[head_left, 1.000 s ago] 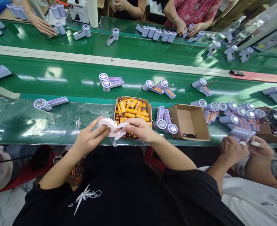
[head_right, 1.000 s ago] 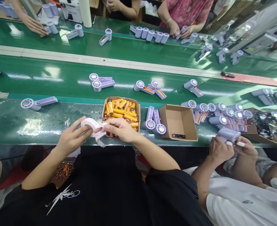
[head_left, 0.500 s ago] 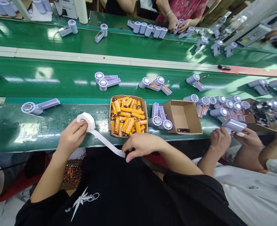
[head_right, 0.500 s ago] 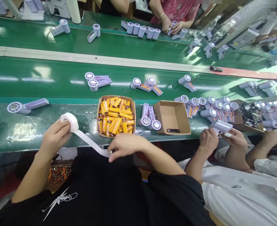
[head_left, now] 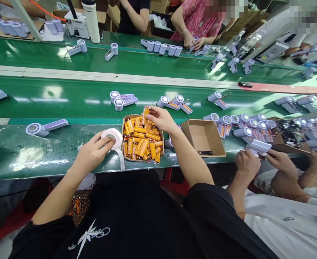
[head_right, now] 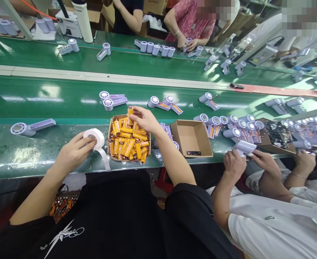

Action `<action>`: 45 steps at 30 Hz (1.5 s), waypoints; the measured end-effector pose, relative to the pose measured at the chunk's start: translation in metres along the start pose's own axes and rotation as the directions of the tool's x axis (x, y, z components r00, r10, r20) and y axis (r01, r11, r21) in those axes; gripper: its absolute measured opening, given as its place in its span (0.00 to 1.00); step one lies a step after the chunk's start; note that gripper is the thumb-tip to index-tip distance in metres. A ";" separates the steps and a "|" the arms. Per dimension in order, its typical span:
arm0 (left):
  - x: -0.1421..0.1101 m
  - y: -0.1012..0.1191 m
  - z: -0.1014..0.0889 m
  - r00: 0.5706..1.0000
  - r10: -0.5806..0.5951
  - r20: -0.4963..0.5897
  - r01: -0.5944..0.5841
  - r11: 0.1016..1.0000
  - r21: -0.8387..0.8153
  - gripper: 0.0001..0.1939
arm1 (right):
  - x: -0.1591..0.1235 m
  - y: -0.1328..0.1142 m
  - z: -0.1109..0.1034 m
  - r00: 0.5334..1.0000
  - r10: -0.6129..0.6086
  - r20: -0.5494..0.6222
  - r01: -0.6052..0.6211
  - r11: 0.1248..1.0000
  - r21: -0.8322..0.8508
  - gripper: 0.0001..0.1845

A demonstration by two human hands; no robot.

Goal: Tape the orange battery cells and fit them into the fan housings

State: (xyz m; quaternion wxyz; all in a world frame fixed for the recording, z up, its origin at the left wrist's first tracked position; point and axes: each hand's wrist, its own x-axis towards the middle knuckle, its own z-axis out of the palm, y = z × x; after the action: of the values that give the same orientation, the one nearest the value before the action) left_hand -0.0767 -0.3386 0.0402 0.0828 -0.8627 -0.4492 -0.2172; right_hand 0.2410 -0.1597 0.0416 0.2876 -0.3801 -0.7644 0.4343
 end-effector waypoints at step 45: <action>0.230 -0.115 0.200 0.925 0.077 0.372 0.003 0.978 -0.209 0.11 | 0.010 0.033 -0.045 0.945 -0.046 -0.324 0.148 0.942 0.299 0.31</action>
State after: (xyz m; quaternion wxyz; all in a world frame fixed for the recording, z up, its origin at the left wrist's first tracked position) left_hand 0.0056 -0.0343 -0.0411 -0.0908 -0.9005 -0.4154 -0.0906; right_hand 0.2812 -0.1200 0.0348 0.4838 -0.3536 -0.6467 0.4719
